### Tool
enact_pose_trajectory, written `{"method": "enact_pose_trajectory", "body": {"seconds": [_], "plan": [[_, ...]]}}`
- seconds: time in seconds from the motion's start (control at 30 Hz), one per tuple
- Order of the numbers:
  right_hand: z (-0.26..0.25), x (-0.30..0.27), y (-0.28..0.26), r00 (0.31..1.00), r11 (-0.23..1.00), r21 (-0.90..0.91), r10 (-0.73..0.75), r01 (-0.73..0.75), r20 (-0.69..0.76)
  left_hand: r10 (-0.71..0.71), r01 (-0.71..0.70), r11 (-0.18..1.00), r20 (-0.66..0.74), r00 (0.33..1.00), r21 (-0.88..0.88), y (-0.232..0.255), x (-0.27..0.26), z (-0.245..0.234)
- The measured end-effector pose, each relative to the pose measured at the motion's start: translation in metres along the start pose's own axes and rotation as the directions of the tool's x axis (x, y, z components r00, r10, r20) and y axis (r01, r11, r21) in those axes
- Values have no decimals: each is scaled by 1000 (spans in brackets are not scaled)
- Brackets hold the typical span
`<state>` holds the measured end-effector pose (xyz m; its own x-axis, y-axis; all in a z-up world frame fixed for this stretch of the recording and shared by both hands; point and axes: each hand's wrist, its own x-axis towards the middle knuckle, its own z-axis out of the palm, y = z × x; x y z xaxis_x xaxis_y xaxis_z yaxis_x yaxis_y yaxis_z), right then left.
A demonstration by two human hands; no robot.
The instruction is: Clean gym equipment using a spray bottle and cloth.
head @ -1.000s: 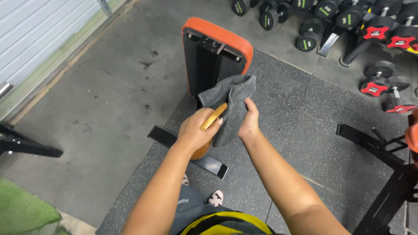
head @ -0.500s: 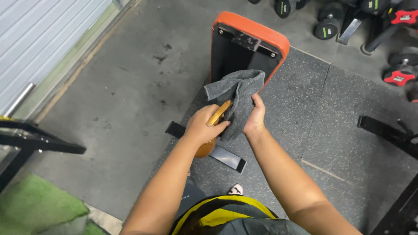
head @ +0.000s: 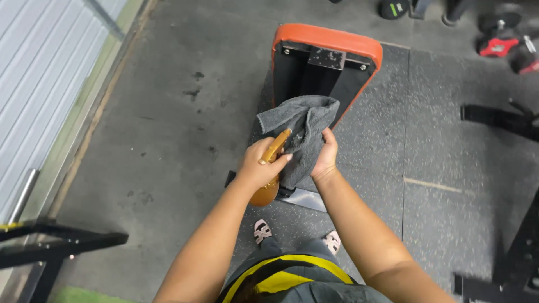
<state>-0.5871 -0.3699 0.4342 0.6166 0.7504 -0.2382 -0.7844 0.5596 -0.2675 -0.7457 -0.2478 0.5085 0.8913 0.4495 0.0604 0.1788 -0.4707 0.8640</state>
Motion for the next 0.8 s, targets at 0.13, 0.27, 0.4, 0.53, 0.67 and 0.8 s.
{"method": "enact_pose_trajectory", "body": {"seconds": [0.13,0.27,0.4,0.53,0.67,0.8], "plan": [[4,-8,5,1000,1000,0,-10,10,0,81,-80,997,-80,993,9,-18,8,6],[3,-16,1,999,1000,-22,-15,14,-44,-24,31,985,-45,999,170,-1,9,1],[-4,-8,-8,999,1000,-12,-20,20,-26,26,-27,998,27,999,51,1,16,-1],[-6,2,-12,1000,1000,-12,-2,1,-11,-17,6,994,101,995,105,-5,21,7],[2,8,-22,998,999,-41,26,-28,-52,-255,246,957,40,966,151,1,39,6],[-6,10,-44,998,997,-59,50,-53,-45,-134,132,970,-6,991,206,-10,50,12]]}}
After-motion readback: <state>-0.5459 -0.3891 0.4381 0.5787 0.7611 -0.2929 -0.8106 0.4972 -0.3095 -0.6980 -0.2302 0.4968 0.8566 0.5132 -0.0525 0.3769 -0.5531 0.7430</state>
